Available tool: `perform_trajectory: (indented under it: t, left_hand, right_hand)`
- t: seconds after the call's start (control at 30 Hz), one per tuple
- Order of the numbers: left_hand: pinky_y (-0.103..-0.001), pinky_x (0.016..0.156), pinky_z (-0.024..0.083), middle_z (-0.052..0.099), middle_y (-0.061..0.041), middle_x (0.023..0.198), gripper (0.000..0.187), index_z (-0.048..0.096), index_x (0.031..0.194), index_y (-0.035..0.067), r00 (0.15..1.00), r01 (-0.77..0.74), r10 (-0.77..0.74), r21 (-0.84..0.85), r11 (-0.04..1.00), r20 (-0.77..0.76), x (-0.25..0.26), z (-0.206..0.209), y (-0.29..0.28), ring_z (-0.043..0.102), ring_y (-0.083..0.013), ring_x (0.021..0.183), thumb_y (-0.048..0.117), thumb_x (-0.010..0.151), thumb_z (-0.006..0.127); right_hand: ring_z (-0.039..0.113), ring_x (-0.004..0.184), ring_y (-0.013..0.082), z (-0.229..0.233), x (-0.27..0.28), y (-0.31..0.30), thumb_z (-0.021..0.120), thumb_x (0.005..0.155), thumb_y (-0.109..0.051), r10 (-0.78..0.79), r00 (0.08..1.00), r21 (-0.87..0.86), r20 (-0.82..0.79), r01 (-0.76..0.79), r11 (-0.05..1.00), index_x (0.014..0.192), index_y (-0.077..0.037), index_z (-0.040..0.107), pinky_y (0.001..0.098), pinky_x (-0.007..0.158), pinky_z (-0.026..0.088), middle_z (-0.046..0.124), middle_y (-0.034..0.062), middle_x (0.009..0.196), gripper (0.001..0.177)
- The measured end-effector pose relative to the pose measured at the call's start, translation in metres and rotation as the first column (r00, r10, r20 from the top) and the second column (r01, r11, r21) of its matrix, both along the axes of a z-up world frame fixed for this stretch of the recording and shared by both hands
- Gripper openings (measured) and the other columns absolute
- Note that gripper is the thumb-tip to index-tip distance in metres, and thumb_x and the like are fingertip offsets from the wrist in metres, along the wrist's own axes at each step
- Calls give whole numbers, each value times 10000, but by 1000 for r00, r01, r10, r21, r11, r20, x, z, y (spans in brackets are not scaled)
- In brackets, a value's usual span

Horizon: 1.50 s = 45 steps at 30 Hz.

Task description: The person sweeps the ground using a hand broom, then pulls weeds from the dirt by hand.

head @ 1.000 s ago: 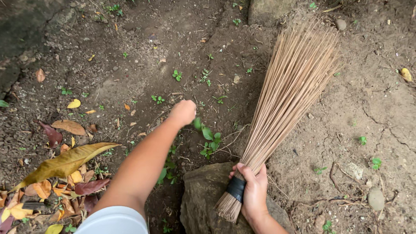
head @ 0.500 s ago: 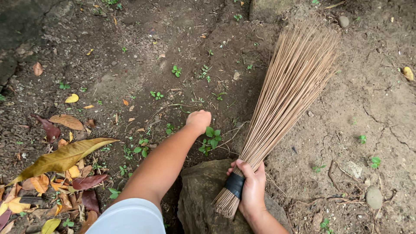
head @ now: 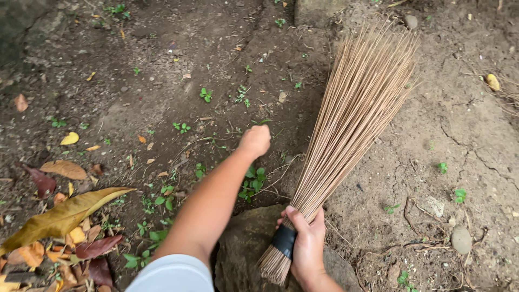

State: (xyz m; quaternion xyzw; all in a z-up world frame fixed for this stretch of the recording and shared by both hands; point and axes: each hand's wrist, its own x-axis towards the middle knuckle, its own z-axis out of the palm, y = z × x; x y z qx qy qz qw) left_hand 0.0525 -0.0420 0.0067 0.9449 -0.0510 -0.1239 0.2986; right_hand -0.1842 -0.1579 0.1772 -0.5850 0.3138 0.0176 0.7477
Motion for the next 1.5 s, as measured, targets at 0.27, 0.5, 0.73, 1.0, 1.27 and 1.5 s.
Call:
perform_trajectory:
  t: [0.27,0.5,0.73,1.0,1.27,1.5]
  left_hand:
    - [-489,946,535,654,-224,1236,449,595,1227,4,993,-58,60,24,998,-106,20,3,-31,655,-387,1134,327,928,684]
    - [-485,967,544,687,-180,1240,245,713,1121,60,993,111,-113,85,990,22,24,-30,-25,666,-372,1158,64,974,516]
    - [-443,961,587,745,-257,1116,195,749,1054,5,986,96,-94,8,995,-138,18,-6,-18,736,-372,1053,102,916,651]
    - [-477,964,533,681,-263,1145,454,709,1044,-57,941,171,-188,-83,982,-281,-6,2,-37,663,-406,1108,362,877,760]
    - [-432,886,603,792,-262,954,240,785,885,-85,895,259,-265,-67,964,-359,14,5,-33,784,-357,925,65,824,607]
    - [-513,876,571,750,-245,960,214,759,943,25,979,-103,155,-344,933,129,39,-13,-61,720,-424,952,205,911,648]
  right_hand:
    - [653,675,210,2,0,0,636,849,-76,-31,998,3,-51,31,1000,1073,-42,513,367,603,567,656,123,820,257]
    - [663,665,228,1,3,0,632,823,-70,-49,993,-37,-103,46,998,1100,-40,520,378,597,569,663,138,811,300]
    - [660,661,235,-1,5,-1,624,824,-80,-48,993,-22,-109,46,999,1089,-32,520,386,596,573,656,140,807,289]
    - [652,673,225,3,2,-1,623,832,-93,-46,995,-3,-88,46,999,1069,-37,522,376,601,567,645,133,812,264]
    - [653,670,223,10,5,2,630,828,-108,-60,991,-1,-121,60,998,1073,-58,505,377,590,573,647,129,812,279]
    - [650,644,227,10,7,4,625,811,-101,-87,988,-1,-129,88,996,1071,-57,505,376,572,568,644,133,792,290]
